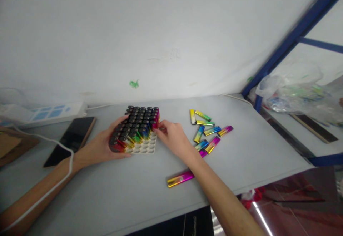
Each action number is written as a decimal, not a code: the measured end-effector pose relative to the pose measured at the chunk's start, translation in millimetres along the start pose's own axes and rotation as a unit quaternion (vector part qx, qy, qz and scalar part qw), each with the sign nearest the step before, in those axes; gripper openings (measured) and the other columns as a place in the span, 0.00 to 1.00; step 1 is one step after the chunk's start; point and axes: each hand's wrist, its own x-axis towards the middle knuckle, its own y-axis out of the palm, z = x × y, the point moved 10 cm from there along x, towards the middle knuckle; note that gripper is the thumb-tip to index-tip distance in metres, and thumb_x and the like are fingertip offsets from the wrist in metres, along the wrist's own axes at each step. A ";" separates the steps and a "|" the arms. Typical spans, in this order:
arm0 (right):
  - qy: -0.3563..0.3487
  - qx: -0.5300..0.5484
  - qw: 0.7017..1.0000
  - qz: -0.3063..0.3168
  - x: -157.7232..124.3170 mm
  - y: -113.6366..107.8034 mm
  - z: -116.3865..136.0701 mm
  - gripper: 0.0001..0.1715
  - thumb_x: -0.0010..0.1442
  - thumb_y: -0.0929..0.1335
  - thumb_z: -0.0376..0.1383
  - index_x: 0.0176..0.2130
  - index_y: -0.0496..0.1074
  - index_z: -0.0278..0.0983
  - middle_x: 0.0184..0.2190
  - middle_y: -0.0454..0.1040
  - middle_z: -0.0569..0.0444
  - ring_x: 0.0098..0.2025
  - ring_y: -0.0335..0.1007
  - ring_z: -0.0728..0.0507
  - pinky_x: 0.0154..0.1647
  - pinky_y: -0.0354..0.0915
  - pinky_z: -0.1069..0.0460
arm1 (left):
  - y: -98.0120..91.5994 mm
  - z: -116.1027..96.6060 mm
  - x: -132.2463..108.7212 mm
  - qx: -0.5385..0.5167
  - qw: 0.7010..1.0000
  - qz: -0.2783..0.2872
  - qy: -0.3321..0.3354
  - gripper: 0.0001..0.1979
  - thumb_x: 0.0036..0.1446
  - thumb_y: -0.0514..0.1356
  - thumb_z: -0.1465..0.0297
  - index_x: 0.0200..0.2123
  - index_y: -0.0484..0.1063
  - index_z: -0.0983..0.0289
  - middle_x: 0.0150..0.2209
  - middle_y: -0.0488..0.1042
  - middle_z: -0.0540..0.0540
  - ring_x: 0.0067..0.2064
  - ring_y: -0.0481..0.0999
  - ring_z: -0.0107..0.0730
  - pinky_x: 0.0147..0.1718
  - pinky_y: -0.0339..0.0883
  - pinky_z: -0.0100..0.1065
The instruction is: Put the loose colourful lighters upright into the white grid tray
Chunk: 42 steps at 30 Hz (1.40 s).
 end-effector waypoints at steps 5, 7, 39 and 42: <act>0.012 0.052 0.999 0.010 -2.5 1.3 -4.3 0.10 0.73 0.71 0.28 0.47 0.85 0.38 0.45 0.90 0.49 0.45 0.88 0.41 0.51 0.78 0.49 | -0.5 3.9 0.2 -0.002 1.000 -0.003 -0.005 0.66 0.53 0.80 0.52 0.85 0.47 0.55 0.80 0.66 0.66 0.74 0.76 0.67 0.74 0.72 0.59; 0.009 0.051 0.999 0.015 -2.9 1.9 -3.3 0.15 0.72 0.69 0.25 0.45 0.85 0.38 0.42 0.90 0.50 0.43 0.87 0.41 0.51 0.78 0.49 | -0.6 4.2 0.0 -0.007 1.000 -0.002 -0.013 0.67 0.52 0.81 0.50 0.85 0.48 0.54 0.79 0.69 0.65 0.73 0.77 0.67 0.72 0.75 0.57; 0.061 0.003 0.996 -0.060 -6.0 -60.3 -27.5 0.10 0.73 0.70 0.31 0.47 0.84 0.36 0.44 0.90 0.45 0.43 0.91 0.38 0.49 0.81 0.46 | -1.3 10.8 1.3 0.019 0.999 -0.026 -0.013 0.69 0.50 0.79 0.42 0.84 0.47 0.49 0.76 0.73 0.63 0.66 0.84 0.69 0.66 0.81 0.60; 0.064 -0.018 0.991 -0.117 -32.2 -100.6 -37.5 0.09 0.73 0.72 0.34 0.50 0.83 0.38 0.42 0.90 0.48 0.40 0.89 0.40 0.47 0.81 0.45 | 0.5 12.1 1.8 0.021 0.999 -0.022 -0.010 0.69 0.50 0.79 0.43 0.85 0.45 0.48 0.76 0.74 0.62 0.64 0.85 0.68 0.65 0.82 0.59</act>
